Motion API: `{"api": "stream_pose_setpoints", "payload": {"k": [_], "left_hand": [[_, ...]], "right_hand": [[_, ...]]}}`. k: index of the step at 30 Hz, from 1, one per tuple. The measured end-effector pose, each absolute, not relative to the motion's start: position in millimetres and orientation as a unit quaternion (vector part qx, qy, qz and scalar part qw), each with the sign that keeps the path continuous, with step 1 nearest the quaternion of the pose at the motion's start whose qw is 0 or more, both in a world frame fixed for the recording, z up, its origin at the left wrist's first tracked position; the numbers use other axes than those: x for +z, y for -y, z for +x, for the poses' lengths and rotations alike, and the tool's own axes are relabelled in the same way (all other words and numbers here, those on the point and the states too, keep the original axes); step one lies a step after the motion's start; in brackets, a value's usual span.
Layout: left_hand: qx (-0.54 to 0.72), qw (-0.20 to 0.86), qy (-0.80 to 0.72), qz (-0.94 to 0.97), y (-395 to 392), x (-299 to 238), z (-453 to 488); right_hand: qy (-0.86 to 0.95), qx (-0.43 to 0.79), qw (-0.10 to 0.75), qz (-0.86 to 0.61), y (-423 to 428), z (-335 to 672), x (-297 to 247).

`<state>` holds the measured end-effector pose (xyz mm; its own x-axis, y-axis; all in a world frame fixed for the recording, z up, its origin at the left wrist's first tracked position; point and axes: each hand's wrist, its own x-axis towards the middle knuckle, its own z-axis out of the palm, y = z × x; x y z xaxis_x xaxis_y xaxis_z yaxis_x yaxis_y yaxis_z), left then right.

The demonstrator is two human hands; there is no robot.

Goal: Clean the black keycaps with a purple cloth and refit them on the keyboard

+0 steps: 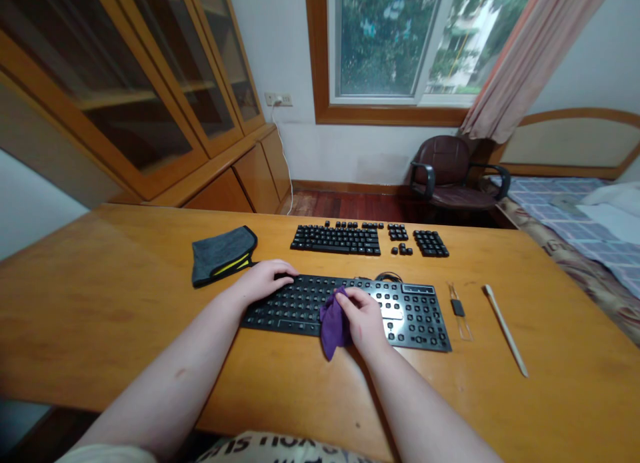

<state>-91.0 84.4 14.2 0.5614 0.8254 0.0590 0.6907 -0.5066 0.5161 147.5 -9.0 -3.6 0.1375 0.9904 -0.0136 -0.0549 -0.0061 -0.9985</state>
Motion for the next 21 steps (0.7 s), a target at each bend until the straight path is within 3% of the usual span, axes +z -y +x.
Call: {"api": "stream_pose_setpoints", "payload": {"k": [8, 21], "left_hand": [[0.150, 0.256, -0.500, 0.814, -84.0, 8.3, -91.3], [0.130, 0.212, -0.529, 0.811, -82.5, 5.5, -90.8]], "right_hand": [[0.452, 0.477, 0.546, -0.521, 9.4, 146.8, -4.3], [0.456, 0.474, 0.542, -0.523, 8.4, 146.6, -6.6]]}}
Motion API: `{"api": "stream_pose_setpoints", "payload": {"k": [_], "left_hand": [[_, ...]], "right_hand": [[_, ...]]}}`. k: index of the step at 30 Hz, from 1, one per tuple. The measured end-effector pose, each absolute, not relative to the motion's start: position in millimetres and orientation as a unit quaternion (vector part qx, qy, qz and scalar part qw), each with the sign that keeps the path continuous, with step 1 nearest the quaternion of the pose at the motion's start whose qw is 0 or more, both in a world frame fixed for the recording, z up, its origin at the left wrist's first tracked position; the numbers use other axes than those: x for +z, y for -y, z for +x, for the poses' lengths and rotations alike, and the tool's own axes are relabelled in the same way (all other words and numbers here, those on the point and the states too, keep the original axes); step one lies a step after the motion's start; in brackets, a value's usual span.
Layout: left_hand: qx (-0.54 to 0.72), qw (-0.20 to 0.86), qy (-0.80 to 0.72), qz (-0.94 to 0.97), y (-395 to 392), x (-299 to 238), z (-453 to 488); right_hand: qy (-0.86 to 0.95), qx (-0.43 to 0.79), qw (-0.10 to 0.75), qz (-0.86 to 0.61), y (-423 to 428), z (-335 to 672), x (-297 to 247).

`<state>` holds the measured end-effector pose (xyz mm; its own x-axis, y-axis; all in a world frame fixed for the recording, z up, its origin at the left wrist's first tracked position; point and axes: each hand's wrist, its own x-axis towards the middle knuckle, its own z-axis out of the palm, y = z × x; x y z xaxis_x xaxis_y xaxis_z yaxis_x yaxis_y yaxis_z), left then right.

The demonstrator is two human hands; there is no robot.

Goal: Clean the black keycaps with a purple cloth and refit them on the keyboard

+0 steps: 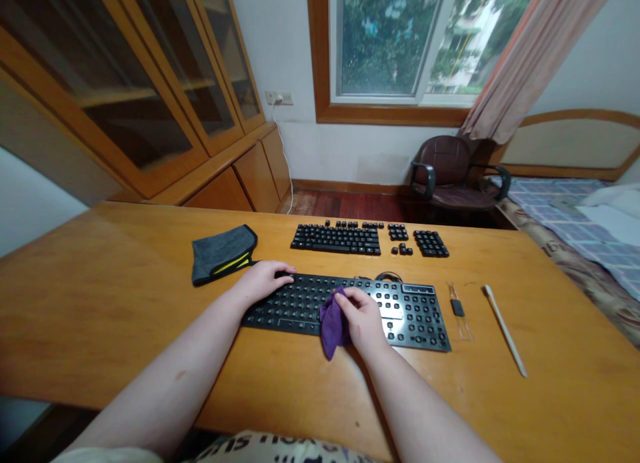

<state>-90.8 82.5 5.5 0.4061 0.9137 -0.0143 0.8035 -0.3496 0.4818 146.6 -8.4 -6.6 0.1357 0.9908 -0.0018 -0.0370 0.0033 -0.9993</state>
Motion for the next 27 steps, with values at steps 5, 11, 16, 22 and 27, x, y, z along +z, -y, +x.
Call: {"api": "stream_pose_setpoints", "payload": {"k": [5, 11, 16, 22, 27], "left_hand": [[0.120, 0.197, -0.521, 0.822, -84.2, 2.7, -90.0], [0.106, 0.190, -0.510, 0.832, -80.8, 15.2, -87.3], [0.152, 0.216, -0.524, 0.810, -95.9, 34.5, -78.5], [0.179, 0.198, -0.548, 0.793, -160.6, 39.2, -46.4], [0.179, 0.169, -0.584, 0.773, -216.9, 32.9, -18.3]], "right_hand": [[0.458, 0.476, 0.538, -0.524, 9.1, 146.4, -6.8], [0.464, 0.470, 0.540, -0.523, 8.6, 146.0, -4.1], [0.467, 0.473, 0.540, -0.517, 8.4, 145.8, -3.0], [0.469, 0.473, 0.539, -0.515, 8.7, 146.2, -5.5], [0.479, 0.468, 0.539, -0.511, 8.1, 146.7, -5.3]]}}
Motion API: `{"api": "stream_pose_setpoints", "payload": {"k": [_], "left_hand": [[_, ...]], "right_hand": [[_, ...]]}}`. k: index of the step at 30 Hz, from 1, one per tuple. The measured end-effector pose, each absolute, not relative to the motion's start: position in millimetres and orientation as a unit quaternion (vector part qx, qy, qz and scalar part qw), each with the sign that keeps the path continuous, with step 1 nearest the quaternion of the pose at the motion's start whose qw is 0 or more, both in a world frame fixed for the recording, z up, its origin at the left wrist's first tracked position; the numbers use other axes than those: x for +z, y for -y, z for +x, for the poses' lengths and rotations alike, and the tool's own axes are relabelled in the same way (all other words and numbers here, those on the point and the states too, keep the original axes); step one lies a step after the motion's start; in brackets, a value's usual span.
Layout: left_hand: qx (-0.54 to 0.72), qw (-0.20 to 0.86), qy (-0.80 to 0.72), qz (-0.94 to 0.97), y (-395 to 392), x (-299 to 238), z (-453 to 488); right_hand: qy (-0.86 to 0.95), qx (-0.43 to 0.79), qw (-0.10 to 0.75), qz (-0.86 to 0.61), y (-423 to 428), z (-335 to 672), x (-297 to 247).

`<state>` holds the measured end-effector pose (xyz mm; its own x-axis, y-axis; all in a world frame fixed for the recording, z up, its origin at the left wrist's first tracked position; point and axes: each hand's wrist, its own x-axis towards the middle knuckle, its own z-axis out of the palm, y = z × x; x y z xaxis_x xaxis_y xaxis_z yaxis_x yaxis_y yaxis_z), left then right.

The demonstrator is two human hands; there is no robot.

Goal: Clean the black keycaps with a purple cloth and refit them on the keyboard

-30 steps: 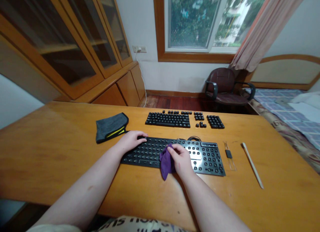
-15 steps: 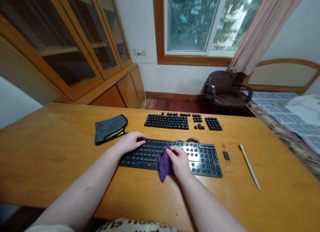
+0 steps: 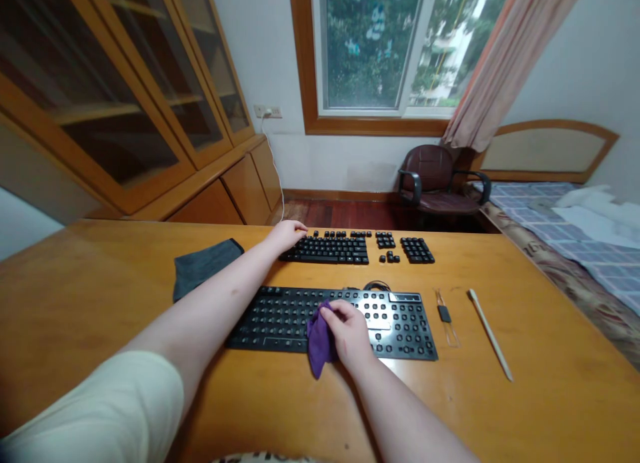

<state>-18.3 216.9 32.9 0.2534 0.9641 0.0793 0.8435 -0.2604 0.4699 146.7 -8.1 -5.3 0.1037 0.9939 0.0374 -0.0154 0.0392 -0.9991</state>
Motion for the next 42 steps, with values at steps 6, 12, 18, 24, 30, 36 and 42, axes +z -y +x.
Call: {"api": "stream_pose_setpoints", "payload": {"k": [6, 12, 18, 24, 30, 36, 42], "left_hand": [[0.156, 0.175, -0.615, 0.753, -256.6, 15.0, 5.2], [0.138, 0.181, -0.634, 0.739, -269.2, 2.8, 18.4], [0.138, 0.196, -0.653, 0.719, -272.7, 1.0, 22.3], [0.212, 0.233, -0.626, 0.713, -266.7, 3.8, 21.9], [0.335, 0.293, -0.569, 0.692, -231.1, 17.3, 15.7], [0.379, 0.383, -0.511, 0.670, -156.2, 23.1, 2.2], [0.417, 0.540, -0.477, 0.554, -59.4, 14.7, -12.2]], "right_hand": [[0.481, 0.470, 0.533, -0.512, 7.3, 147.2, -6.1], [0.478, 0.474, 0.539, -0.505, 6.4, 147.5, -9.7], [0.466, 0.479, 0.542, -0.510, 5.6, 147.3, -9.1], [0.462, 0.479, 0.540, -0.515, 6.2, 146.6, -9.2], [0.467, 0.480, 0.540, -0.510, 5.7, 147.0, -10.5], [0.480, 0.471, 0.538, -0.507, 6.0, 147.8, -12.1], [0.473, 0.460, 0.551, -0.511, 5.9, 149.0, -11.7]]}}
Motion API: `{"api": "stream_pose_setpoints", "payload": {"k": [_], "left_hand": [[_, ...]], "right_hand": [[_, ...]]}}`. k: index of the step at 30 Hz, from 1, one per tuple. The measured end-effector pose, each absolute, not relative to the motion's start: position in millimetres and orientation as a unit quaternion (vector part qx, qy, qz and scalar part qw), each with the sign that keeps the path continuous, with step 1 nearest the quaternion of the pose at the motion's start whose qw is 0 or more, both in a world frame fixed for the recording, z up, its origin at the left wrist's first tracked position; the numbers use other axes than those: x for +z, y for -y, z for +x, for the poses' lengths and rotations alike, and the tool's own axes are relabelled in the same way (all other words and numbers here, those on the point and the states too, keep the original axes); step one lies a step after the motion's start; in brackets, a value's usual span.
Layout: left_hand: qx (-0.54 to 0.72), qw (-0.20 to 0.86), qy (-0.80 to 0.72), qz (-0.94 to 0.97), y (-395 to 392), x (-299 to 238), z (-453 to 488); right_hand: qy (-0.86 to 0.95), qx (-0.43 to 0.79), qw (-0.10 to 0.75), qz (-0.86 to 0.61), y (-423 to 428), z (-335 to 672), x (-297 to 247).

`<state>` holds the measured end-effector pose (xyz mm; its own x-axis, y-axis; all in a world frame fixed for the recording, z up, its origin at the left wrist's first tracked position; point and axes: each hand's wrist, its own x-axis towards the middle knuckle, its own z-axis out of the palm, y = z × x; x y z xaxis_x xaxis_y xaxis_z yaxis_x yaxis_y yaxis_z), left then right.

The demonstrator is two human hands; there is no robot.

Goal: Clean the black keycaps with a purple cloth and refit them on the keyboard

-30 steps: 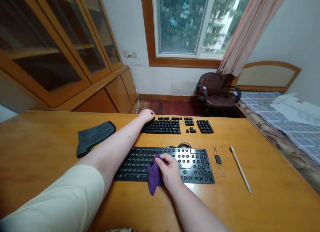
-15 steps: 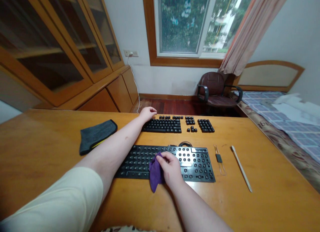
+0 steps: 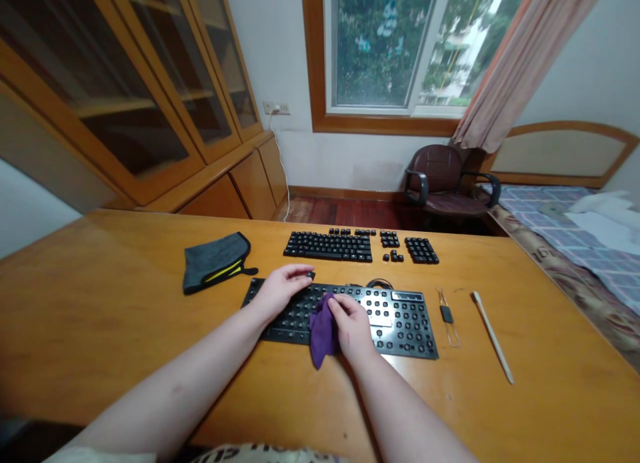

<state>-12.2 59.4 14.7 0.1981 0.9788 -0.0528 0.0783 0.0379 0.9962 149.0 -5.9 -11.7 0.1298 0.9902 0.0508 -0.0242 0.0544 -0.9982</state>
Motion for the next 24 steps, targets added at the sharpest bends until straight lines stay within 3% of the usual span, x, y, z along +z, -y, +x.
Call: {"api": "stream_pose_setpoints", "payload": {"k": [6, 24], "left_hand": [[0.458, 0.568, -0.480, 0.487, -6.8, 0.9, -7.3], [0.487, 0.535, -0.490, 0.486, -2.9, -0.5, -4.1]], "right_hand": [[0.494, 0.463, 0.545, -0.495, 6.2, 150.2, -14.3], [0.585, 0.455, 0.498, -0.450, 7.7, 147.3, -7.7]]}}
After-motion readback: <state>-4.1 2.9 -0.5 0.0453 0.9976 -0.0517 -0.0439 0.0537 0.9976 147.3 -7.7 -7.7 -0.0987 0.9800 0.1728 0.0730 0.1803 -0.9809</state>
